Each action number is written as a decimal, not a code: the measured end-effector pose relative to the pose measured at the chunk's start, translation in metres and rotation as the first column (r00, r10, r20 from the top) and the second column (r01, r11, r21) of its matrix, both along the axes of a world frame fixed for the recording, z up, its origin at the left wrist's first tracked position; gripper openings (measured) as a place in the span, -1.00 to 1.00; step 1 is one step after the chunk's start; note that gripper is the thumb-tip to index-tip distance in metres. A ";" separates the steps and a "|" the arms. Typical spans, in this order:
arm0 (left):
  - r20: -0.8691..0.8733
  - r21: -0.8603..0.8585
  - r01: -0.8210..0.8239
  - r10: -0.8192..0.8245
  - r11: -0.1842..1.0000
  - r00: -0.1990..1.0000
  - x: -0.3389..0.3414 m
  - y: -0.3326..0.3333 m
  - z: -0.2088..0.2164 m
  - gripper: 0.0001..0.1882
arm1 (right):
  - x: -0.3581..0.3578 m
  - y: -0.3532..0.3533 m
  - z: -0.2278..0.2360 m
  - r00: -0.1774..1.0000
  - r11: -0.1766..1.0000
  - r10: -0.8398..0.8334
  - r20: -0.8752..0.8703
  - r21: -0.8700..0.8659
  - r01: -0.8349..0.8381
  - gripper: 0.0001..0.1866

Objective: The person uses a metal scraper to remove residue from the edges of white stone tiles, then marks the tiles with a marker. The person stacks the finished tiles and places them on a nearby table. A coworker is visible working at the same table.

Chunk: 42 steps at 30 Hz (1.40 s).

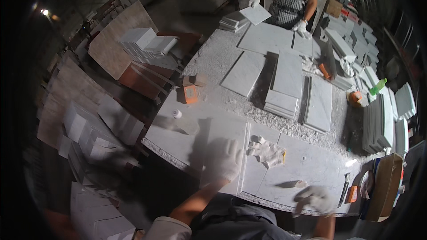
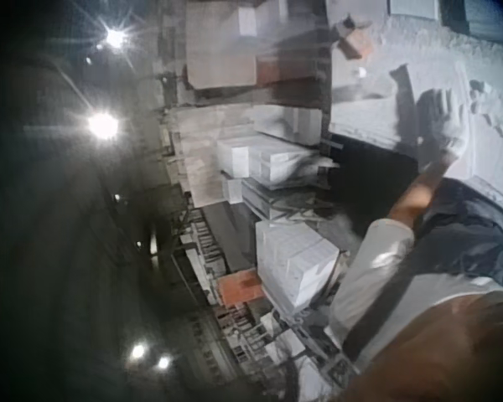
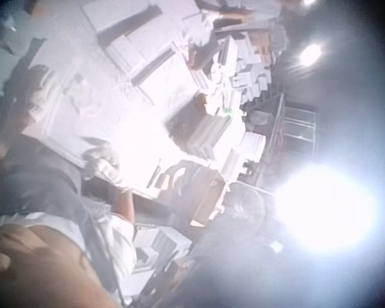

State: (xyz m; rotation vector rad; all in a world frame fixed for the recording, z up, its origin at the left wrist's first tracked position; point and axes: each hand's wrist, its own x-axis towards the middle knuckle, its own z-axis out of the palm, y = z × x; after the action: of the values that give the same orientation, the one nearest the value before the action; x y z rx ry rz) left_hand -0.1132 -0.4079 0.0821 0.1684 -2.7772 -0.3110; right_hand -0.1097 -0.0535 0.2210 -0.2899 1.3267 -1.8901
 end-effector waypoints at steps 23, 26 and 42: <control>-0.437 0.174 0.039 0.041 0.984 0.899 0.150 -0.112 0.061 -0.68 | 0.044 -0.351 -0.092 0.940 0.969 0.237 0.247 -0.128 -0.210 -0.47; -0.352 0.015 0.196 -0.178 0.981 0.919 0.125 -0.103 0.071 -0.57 | 0.045 -0.375 -0.085 0.871 0.907 0.408 0.274 -0.228 -0.353 -0.53; 0.190 0.303 -0.819 0.812 0.487 0.552 0.269 -0.234 0.013 -0.54 | 0.038 -0.385 -0.141 0.378 0.748 0.662 0.647 -0.543 -0.381 0.01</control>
State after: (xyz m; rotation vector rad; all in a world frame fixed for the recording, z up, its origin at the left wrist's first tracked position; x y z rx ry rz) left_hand 0.1560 -0.6424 0.0954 1.5433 -2.2542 -0.5394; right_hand -0.0719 -0.4385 0.0801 0.0417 0.2040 -1.3262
